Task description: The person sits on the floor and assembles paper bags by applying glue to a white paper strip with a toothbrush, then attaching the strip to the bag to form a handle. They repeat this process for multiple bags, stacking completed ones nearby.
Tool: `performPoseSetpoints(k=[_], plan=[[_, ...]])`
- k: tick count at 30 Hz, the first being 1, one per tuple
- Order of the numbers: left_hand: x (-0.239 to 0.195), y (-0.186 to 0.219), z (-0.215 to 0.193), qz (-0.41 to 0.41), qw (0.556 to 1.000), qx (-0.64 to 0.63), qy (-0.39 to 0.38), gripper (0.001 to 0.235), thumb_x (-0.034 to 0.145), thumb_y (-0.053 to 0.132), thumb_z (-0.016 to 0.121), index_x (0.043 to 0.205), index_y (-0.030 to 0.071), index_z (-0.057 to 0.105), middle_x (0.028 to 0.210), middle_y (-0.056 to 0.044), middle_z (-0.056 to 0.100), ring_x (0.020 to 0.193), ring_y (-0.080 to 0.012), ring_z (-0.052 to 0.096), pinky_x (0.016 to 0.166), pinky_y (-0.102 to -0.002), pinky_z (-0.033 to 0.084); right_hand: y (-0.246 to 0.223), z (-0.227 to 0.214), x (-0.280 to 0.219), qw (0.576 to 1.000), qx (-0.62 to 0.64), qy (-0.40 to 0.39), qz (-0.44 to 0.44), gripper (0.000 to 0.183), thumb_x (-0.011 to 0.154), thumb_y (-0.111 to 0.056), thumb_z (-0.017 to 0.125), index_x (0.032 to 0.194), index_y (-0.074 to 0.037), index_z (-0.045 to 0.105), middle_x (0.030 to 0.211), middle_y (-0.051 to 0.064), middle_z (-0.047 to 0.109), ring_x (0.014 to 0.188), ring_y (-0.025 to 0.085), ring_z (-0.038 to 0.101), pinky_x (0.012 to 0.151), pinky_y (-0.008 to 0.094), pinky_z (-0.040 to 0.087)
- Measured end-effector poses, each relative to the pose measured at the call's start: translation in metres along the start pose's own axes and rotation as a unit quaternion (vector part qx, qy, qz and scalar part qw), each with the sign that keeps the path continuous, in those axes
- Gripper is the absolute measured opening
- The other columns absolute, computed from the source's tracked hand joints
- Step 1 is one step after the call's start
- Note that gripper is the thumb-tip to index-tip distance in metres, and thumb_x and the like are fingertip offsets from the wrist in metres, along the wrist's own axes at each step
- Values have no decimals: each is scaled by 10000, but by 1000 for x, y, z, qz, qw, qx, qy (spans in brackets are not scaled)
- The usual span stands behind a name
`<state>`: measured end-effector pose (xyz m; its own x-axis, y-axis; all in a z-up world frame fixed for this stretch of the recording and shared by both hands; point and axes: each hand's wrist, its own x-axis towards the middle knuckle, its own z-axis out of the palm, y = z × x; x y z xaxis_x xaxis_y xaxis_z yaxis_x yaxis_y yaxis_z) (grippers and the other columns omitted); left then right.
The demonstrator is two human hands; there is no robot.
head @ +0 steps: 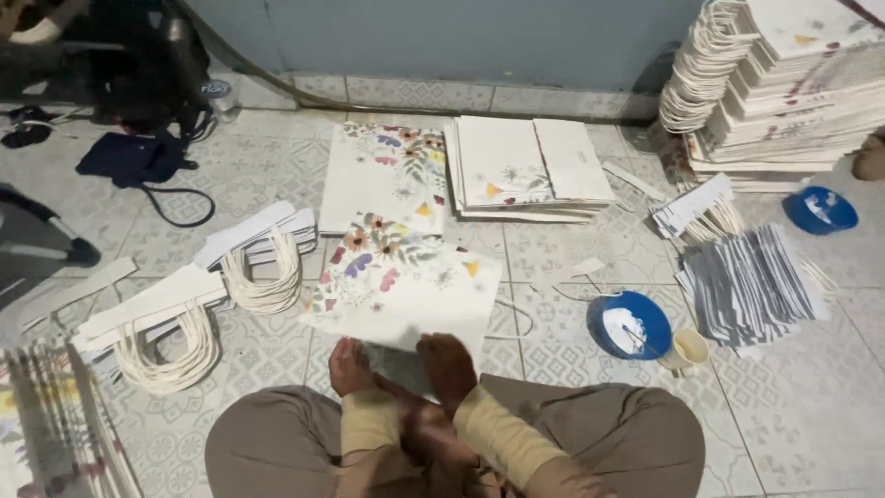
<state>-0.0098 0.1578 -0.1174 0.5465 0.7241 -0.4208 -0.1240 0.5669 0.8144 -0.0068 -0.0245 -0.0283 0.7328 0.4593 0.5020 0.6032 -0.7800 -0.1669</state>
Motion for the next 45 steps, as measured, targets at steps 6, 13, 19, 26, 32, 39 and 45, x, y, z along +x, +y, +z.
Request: performPoseSetpoints(k=[6, 13, 19, 26, 32, 39, 45], plan=[[-23, 20, -1, 121, 984, 123, -35, 423, 852, 30, 629, 1275, 14, 640, 1169, -157, 671, 1067, -213, 651, 960, -299, 531, 39, 74, -45, 984, 147, -92, 27, 312, 899, -243, 646, 1167, -96, 711, 1273, 83, 688, 1169, 312, 620, 987, 452, 470], [-54, 46, 29, -12, 998, -1, -68, 382, 988, 121, 474, 1311, -29, 611, 999, -207, 705, 828, -258, 696, 813, -309, 591, 242, -31, -9, 884, 197, 34, 422, 401, 971, -312, 582, 1164, 12, 719, 1291, 186, 661, 1179, 342, 597, 1038, 386, 471], [-66, 47, 40, 35, 993, 54, -98, 349, 1017, 145, 434, 1260, -26, 617, 1090, -205, 701, 916, -275, 685, 840, -340, 607, 346, -14, -56, 940, -281, -127, 144, 168, 896, -148, 570, 994, -67, 680, 1123, 150, 607, 964, 338, 593, 842, 457, 515], [-68, -31, 32, 319, 740, 513, -297, 533, 883, 117, 619, 1412, 123, 555, 1418, -111, 549, 1343, -273, 507, 1123, -465, 418, 330, -72, -24, 963, -153, -85, 203, 264, 927, -121, 613, 1152, -2, 684, 1051, 195, 634, 876, 374, 659, 769, 455, 555], [-118, -83, 61, 326, 409, 774, -357, 536, 935, 380, 603, 1460, 360, 496, 1675, -104, 287, 1543, -427, 213, 1202, -697, 178, 294, -157, 13, 917, 136, 54, 370, 236, 1028, -285, 656, 1183, -108, 646, 1010, 121, 562, 929, 353, 645, 787, 442, 525], [-105, -160, 78, 278, 395, 765, -425, 335, 1032, 239, 463, 1365, 219, 492, 1736, -126, 112, 1530, -581, 98, 1164, -800, 145, 295, -149, -26, 943, 115, 90, 300, 89, 1095, -219, 719, 1161, -182, 766, 978, 61, 658, 920, 266, 685, 798, 377, 580], [-102, -171, 85, 404, 431, 731, -341, 297, 1026, 219, 435, 1304, 156, 517, 1578, -195, 409, 1394, -580, 398, 1005, -757, 410, 301, -111, -50, 861, 300, 78, 403, 160, 1019, -176, 745, 1168, -130, 780, 920, 118, 722, 768, 206, 663, 743, 391, 556]])
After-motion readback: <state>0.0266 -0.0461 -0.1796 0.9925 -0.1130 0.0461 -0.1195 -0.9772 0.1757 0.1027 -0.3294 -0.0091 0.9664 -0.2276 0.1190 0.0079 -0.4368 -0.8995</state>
